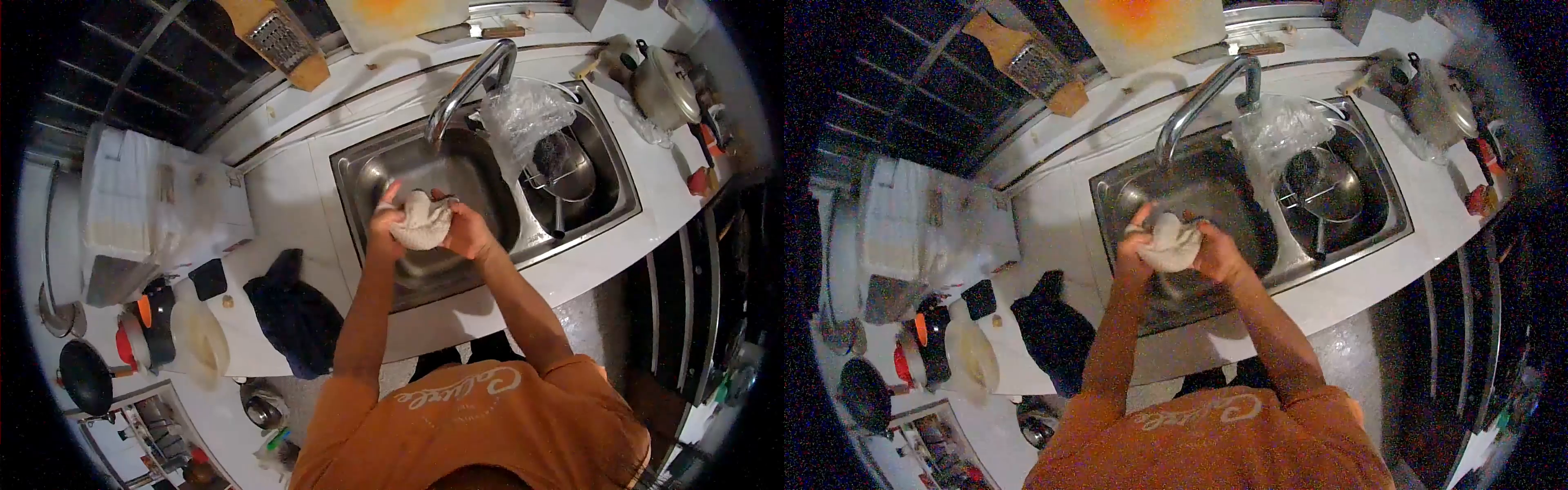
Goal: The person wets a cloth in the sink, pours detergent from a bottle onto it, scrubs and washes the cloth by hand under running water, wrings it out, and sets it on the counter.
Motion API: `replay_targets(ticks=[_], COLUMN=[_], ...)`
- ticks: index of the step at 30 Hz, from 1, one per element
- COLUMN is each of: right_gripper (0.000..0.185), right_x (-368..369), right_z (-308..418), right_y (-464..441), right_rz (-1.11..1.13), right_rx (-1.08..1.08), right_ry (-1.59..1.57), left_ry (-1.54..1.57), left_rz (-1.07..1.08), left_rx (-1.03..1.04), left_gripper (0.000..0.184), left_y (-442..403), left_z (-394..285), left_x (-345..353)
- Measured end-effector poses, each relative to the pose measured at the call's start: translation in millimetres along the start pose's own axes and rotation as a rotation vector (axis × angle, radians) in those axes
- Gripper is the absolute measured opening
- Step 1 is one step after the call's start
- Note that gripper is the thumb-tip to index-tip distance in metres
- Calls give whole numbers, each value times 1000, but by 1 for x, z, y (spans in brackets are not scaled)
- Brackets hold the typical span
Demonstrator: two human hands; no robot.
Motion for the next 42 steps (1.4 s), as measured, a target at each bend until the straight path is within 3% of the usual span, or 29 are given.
replay_targets(ticks=[2,4,7,8,10,11,15,17,18,20,21,22,24,25,27,28,29,32,34,35,38,39,40,41,42], right_gripper=[49,53,63,63,62,52,43,36,36,35,40,44,57,67,68,69,71,72,72,72,57,46,36,26,26], right_x=[11,4,25,26,25,21,-2,32,17,-40,-41,-42,11,19,10,13,20,10,1,2,10,-7,-15,-9,-2], right_z=[12,16,20,19,20,21,17,17,17,14,13,12,3,0,-12,-18,-22,-26,-28,-24,-23,-23,-20,-14,-12], right_y=[6,-1,-3,-4,-8,-9,-5,17,16,4,2,1,13,14,3,-2,-2,1,-4,-3,-12,-29,-40,-43,-43], right_rz=[18,33,43,44,-15,-97,-167,-190,-189,57,117,178,-88,-67,-62,-55,-170,-270,-218,54,-49,-125,-199,-237,-234], right_rx=[33,-44,-105,-104,-299,-321,-95,114,114,57,-18,-90,-126,-28,64,158,148,106,-13,105,76,-113,-305,-291,-293], right_ry=[335,421,933,932,1256,1423,1253,906,905,690,649,604,321,263,203,145,256,467,465,60,-60,47,154,137,135], left_ry=[382,322,101,-123,-572,-615,-603,61,61,168,286,285,183,66,-55,61,61,-323,392,408,216,212,21,-171,-174], left_rz=[-122,-40,48,-3,-108,-196,-159,-283,-283,-450,-365,-365,-256,-309,-297,-297,-293,-343,-143,-156,-274,-273,-422,-569,-567], left_rx=[-92,-85,-238,-284,-367,-402,-357,-172,-171,-53,-53,-58,-116,-65,5,-26,-27,234,127,-26,97,96,83,71,73], left_gripper=[62,59,60,61,64,58,38,23,23,17,17,17,30,33,31,30,30,30,32,33,38,38,38,38,38], left_y=[12,12,8,10,14,13,-10,-13,-13,-14,-20,-20,-18,-20,-3,-6,-5,1,-10,-7,-11,-8,2,10,17], left_z=[-20,-11,-5,-12,-27,-32,-13,-11,-12,-18,-17,-14,-7,8,4,10,15,13,0,-7,7,9,5,5,12], left_x=[24,3,-4,14,51,60,18,3,-1,-7,-11,-11,-7,-15,27,25,23,24,24,25,2,6,27,44,53])
Point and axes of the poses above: each hand's wrist, its own y-axis away from the middle knuckle, its own x-axis out of the palm, z = x × y, the point moved 1 cm from there along -y, towards the middle knuckle, and after that the axes turned 7 degrees about -x, right-handed, at the moved point
